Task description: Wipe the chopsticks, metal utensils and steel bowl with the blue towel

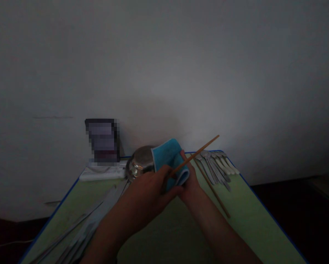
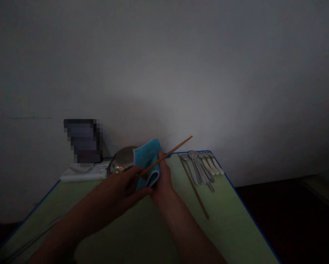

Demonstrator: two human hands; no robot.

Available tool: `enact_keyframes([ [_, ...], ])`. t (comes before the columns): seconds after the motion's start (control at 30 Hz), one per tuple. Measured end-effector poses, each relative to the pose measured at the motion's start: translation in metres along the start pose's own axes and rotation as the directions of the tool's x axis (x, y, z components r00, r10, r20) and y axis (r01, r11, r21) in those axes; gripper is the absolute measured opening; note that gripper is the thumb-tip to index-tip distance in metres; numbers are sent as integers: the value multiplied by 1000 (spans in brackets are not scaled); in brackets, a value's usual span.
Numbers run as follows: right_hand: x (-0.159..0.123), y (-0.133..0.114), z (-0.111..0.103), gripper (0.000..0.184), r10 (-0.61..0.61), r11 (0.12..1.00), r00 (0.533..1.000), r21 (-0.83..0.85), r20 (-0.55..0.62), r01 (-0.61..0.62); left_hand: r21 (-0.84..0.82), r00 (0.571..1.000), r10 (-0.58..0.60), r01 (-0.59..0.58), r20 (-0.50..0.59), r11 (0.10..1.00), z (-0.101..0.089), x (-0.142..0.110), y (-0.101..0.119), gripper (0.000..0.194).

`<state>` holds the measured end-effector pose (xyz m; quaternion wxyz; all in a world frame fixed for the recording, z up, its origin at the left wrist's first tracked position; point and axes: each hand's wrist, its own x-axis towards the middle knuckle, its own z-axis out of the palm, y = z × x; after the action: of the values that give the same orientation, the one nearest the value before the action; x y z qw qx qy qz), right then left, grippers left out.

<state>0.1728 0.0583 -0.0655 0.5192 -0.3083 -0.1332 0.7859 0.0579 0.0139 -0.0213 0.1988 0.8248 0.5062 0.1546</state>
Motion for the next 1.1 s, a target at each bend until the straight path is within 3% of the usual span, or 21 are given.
enact_keyframes([
  [0.13,2,0,5,37,-50,998,999,-32,-13,50,75,999,-16,20,-47,997,-5,2,-5,17],
  [0.4,2,-2,13,39,-78,996,994,37,70,76,-38,983,-42,36,-177,999,-20,-3,-8,24],
  [0.53,3,-1,9,27,-40,999,997,22,65,39,-40,974,-17,8,-224,999,-19,-4,-3,23],
  [0.6,5,-3,5,18,-97,995,995,-34,16,97,-34,974,-34,28,-224,999,-18,-3,-4,23],
  [0.67,6,-8,-1,40,-210,960,977,-181,26,211,-19,977,-50,47,-209,999,-17,-2,-8,24],
  [0.73,7,-15,-9,51,-315,840,939,-422,135,342,-2,980,-51,51,-192,999,-18,-1,-12,24],
  [0.8,5,-26,-18,40,-351,599,886,-655,302,460,11,983,-44,47,-179,999,-19,-2,-16,23],
  [0.9,-3,-46,-27,29,-227,240,822,-787,523,568,11,988,-46,48,-145,999,-22,-3,-17,23],
  [1.0,-13,-62,-30,20,-70,89,827,-823,557,561,-17,991,-68,66,-116,998,-24,-4,-15,24],
  [1.1,-20,-69,-29,18,-42,112,859,-852,510,511,-40,989,-94,90,-114,995,-25,-3,-13,27],
])
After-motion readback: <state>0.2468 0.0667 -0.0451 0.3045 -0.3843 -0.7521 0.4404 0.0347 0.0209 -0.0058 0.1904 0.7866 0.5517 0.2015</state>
